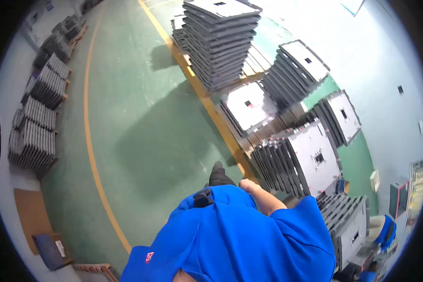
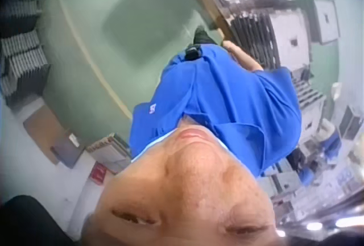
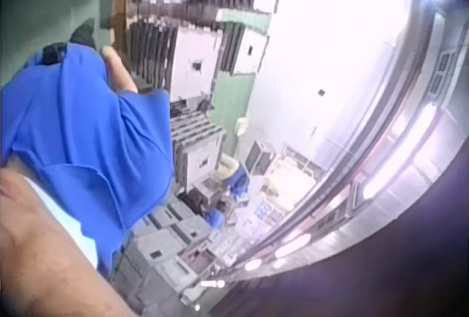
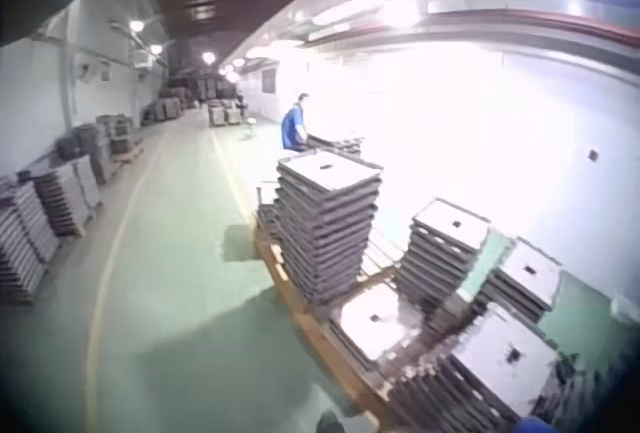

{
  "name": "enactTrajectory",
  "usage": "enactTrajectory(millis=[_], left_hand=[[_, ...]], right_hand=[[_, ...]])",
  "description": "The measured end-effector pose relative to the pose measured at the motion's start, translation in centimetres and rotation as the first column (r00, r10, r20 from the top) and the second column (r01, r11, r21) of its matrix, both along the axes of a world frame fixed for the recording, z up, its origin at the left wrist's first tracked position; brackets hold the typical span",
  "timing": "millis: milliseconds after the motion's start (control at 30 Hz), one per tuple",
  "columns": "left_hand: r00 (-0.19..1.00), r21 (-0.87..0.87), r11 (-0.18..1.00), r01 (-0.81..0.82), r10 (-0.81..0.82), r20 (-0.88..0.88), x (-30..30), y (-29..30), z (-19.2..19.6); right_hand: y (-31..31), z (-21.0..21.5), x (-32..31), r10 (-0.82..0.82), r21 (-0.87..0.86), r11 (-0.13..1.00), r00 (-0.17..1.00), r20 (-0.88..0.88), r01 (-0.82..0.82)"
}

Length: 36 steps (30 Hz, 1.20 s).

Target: The person picks up a red grid of small components and places it onto a grey metal chassis. They then pick up small white cylindrical objects and insert them into the chassis. The person moves between stacks of chassis on wooden pallets, repeating the process of placing components and inserting cylinders.

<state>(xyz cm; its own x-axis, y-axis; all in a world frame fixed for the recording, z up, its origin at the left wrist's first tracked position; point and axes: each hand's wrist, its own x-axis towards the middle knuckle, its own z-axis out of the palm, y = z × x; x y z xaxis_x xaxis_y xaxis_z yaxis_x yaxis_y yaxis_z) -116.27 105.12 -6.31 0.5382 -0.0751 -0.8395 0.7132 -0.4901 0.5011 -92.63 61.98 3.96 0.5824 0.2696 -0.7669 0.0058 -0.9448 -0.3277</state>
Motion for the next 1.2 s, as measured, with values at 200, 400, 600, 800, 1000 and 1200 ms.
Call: enactTrajectory(millis=[200,400,600,800,1000,1200], left_hand=[[0.976,0.082,0.987,-0.141,0.152,-0.155,-3.7,-0.4,-1.4],[0.982,0.040,0.987,-0.159,0.153,0.111,7.3,0.7,-5.6],[0.883,0.198,0.921,-0.336,0.235,0.406,30.3,6.7,3.8],[0.451,-0.244,0.621,-0.745,0.738,0.502,43.1,11.1,15.0],[0.762,0.013,0.820,-0.573,0.527,0.377,34.3,7.5,1.3],[0.875,0.410,0.820,-0.400,0.475,-0.094,24.5,12.7,-4.4]], right_hand=[[7.7,1.2,9.5,0.432,-0.048,0.902,0.900,0.065,-0.429],[10.0,-2.4,19.9,0.177,0.182,0.970,0.981,-0.075,-0.161],[10.4,-6.4,27.6,0.223,0.233,0.941,0.967,0.123,-0.247],[13.9,-7.9,37.8,0.366,0.027,0.927,0.918,0.156,-0.374],[26.0,-1.9,45.6,0.500,0.128,0.860,0.866,-0.013,-0.494],[37.6,-2.2,52.4,0.212,0.204,0.966,0.935,-0.284,-0.157]])
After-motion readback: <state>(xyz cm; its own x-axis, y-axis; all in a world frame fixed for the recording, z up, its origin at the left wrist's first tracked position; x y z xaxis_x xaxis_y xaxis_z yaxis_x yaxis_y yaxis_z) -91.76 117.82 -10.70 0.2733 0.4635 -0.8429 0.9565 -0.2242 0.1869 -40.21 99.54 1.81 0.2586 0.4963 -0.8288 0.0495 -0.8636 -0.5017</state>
